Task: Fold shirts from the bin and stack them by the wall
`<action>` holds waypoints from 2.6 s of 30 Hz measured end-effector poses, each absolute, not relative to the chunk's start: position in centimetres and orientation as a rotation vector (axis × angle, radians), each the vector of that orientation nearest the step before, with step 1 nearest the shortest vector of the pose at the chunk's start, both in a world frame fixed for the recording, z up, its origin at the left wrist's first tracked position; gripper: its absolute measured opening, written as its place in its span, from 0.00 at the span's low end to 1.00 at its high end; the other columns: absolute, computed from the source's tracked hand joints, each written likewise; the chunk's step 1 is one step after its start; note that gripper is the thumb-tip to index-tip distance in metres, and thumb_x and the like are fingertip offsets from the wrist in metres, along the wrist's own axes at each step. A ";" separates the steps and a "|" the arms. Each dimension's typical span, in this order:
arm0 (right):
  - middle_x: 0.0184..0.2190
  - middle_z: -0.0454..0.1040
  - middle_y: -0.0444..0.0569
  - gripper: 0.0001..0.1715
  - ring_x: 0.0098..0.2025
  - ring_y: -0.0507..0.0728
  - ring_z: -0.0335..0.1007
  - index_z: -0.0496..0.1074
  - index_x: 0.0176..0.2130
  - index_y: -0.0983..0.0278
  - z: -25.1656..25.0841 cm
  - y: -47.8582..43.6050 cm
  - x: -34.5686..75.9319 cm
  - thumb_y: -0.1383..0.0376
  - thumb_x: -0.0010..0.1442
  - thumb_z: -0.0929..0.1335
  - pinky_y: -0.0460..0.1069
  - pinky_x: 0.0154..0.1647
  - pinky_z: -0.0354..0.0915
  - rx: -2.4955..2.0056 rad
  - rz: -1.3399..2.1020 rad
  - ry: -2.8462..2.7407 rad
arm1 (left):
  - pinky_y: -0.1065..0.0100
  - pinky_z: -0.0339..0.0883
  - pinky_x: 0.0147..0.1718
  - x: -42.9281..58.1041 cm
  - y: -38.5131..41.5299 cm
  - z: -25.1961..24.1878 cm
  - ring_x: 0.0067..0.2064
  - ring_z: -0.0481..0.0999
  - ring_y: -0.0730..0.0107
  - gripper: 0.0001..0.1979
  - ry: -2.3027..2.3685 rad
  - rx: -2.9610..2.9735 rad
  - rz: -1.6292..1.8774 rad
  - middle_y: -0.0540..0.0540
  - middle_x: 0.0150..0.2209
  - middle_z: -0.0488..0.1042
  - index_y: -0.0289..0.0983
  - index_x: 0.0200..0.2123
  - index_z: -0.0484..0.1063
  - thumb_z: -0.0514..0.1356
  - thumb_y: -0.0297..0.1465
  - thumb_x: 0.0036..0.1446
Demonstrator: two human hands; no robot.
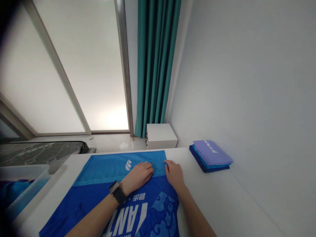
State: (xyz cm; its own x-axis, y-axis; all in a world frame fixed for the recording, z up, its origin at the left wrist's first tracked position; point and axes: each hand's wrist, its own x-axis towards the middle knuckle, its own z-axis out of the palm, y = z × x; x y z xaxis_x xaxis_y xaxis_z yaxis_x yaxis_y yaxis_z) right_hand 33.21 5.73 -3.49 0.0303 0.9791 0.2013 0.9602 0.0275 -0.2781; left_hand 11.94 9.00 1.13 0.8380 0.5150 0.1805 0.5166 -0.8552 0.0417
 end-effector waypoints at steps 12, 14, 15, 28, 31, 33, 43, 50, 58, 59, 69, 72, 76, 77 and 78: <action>0.41 0.75 0.55 0.20 0.46 0.59 0.69 0.72 0.48 0.67 -3.0 6.0 33.6 0.68 0.65 0.56 0.52 0.49 0.61 -1.871 -0.040 -1.922 | 0.57 0.59 0.56 10.8 10.3 0.5 0.57 0.66 0.59 0.19 -1.115 -2.846 -0.527 0.40 0.56 0.69 0.37 0.58 0.63 0.51 0.31 0.66; 0.45 0.74 0.57 0.23 0.49 0.60 0.68 0.71 0.51 0.68 -2.4 6.3 32.8 0.68 0.66 0.55 0.54 0.53 0.60 -1.829 -0.124 -1.968 | 0.55 0.54 0.61 10.4 10.8 -0.6 0.63 0.61 0.57 0.23 -1.198 -2.785 -0.538 0.39 0.63 0.63 0.35 0.62 0.59 0.50 0.35 0.66; 0.49 0.73 0.58 0.24 0.51 0.60 0.66 0.70 0.53 0.68 -2.1 6.5 32.2 0.68 0.66 0.54 0.55 0.55 0.59 -1.800 -0.147 -2.014 | 0.55 0.52 0.62 10.3 11.0 -1.2 0.64 0.59 0.57 0.24 -1.234 -2.763 -0.530 0.39 0.64 0.61 0.35 0.63 0.58 0.50 0.36 0.66; 0.69 0.47 0.54 0.35 0.70 0.58 0.39 0.51 0.67 0.70 -3.7 10.8 26.9 0.55 0.69 0.50 0.59 0.69 0.38 -1.932 0.070 -2.300 | 0.53 0.48 0.64 9.7 11.8 -4.3 0.67 0.54 0.58 0.30 -1.465 -2.683 -0.445 0.41 0.66 0.58 0.34 0.64 0.59 0.45 0.45 0.66; 0.69 0.44 0.53 0.37 0.71 0.57 0.35 0.48 0.68 0.70 -4.1 10.7 27.4 0.53 0.69 0.50 0.59 0.69 0.35 -1.948 0.054 -2.300 | 0.53 0.47 0.65 9.6 11.8 -4.2 0.68 0.53 0.57 0.32 -1.533 -2.646 -0.443 0.40 0.66 0.58 0.33 0.64 0.59 0.45 0.47 0.65; 0.70 0.44 0.53 0.38 0.71 0.57 0.34 0.48 0.68 0.70 -4.2 10.6 27.6 0.52 0.68 0.50 0.59 0.69 0.34 -1.958 0.051 -2.299 | 0.53 0.47 0.65 9.4 11.7 -4.2 0.68 0.52 0.57 0.32 -1.579 -2.618 -0.432 0.40 0.66 0.57 0.33 0.64 0.58 0.44 0.46 0.65; 0.70 0.42 0.53 0.39 0.71 0.58 0.32 0.46 0.69 0.70 -3.9 10.7 27.4 0.50 0.68 0.49 0.59 0.69 0.31 -2.015 0.098 -2.298 | 0.54 0.46 0.65 3.1 12.5 -3.1 0.68 0.51 0.59 0.30 -1.709 -2.547 -0.272 0.40 0.67 0.54 0.33 0.65 0.57 0.44 0.43 0.66; 0.70 0.44 0.54 0.38 0.71 0.59 0.34 0.49 0.68 0.70 -3.9 10.5 27.3 0.51 0.68 0.51 0.60 0.69 0.33 -2.009 0.070 -2.285 | 0.52 0.43 0.65 -4.1 12.9 -3.1 0.69 0.50 0.58 0.30 -1.893 -2.454 -0.243 0.41 0.67 0.53 0.35 0.66 0.56 0.44 0.43 0.66; 0.70 0.44 0.56 0.40 0.71 0.63 0.34 0.48 0.68 0.70 -4.3 10.9 27.4 0.49 0.68 0.52 0.62 0.68 0.30 -2.190 0.040 -2.167 | 0.48 0.42 0.64 -7.5 12.8 -3.4 0.69 0.48 0.56 0.31 -2.063 -2.272 -0.164 0.39 0.68 0.50 0.34 0.66 0.54 0.43 0.43 0.66; 0.70 0.44 0.56 0.40 0.71 0.63 0.34 0.48 0.68 0.70 -4.4 10.9 27.6 0.49 0.68 0.52 0.63 0.68 0.30 -2.213 0.035 -2.146 | 0.48 0.41 0.64 -7.6 12.8 -3.4 0.69 0.48 0.56 0.31 -2.064 -2.266 -0.161 0.39 0.68 0.50 0.33 0.66 0.53 0.43 0.44 0.66; 0.70 0.42 0.55 0.39 0.71 0.61 0.34 0.46 0.69 0.68 -4.8 11.1 28.6 0.49 0.68 0.51 0.65 0.67 0.35 -2.289 0.037 -2.064 | 0.44 0.41 0.63 -7.4 13.0 -3.5 0.69 0.48 0.54 0.32 -2.098 -2.256 -0.194 0.37 0.68 0.50 0.31 0.67 0.52 0.42 0.44 0.65; 0.70 0.43 0.55 0.39 0.71 0.61 0.34 0.47 0.68 0.68 -4.9 11.2 28.6 0.49 0.68 0.50 0.65 0.67 0.34 -2.285 0.052 -2.072 | 0.44 0.41 0.63 -7.2 13.0 -3.3 0.69 0.48 0.54 0.32 -2.113 -2.256 -0.196 0.37 0.68 0.50 0.31 0.67 0.52 0.43 0.44 0.65; 0.70 0.42 0.55 0.39 0.71 0.61 0.33 0.46 0.69 0.67 -4.9 11.5 28.5 0.49 0.68 0.50 0.66 0.67 0.33 -2.283 0.069 -2.067 | 0.43 0.41 0.63 -6.9 12.8 -2.6 0.69 0.48 0.54 0.31 -2.146 -2.257 -0.180 0.37 0.68 0.50 0.33 0.66 0.53 0.43 0.43 0.66; 0.70 0.42 0.55 0.39 0.71 0.61 0.33 0.46 0.69 0.67 -4.9 11.6 28.5 0.49 0.68 0.50 0.66 0.67 0.33 -2.286 0.090 -2.068 | 0.44 0.41 0.63 -6.9 12.8 -2.4 0.69 0.48 0.54 0.31 -2.156 -2.270 -0.172 0.37 0.68 0.50 0.33 0.66 0.53 0.43 0.43 0.66; 0.70 0.41 0.55 0.39 0.71 0.61 0.32 0.45 0.69 0.67 -4.8 11.7 28.6 0.49 0.68 0.50 0.66 0.67 0.33 -2.287 0.119 -2.073 | 0.44 0.40 0.64 -7.0 12.8 -2.4 0.69 0.47 0.55 0.31 -2.168 -2.289 -0.165 0.37 0.68 0.50 0.33 0.66 0.53 0.43 0.43 0.66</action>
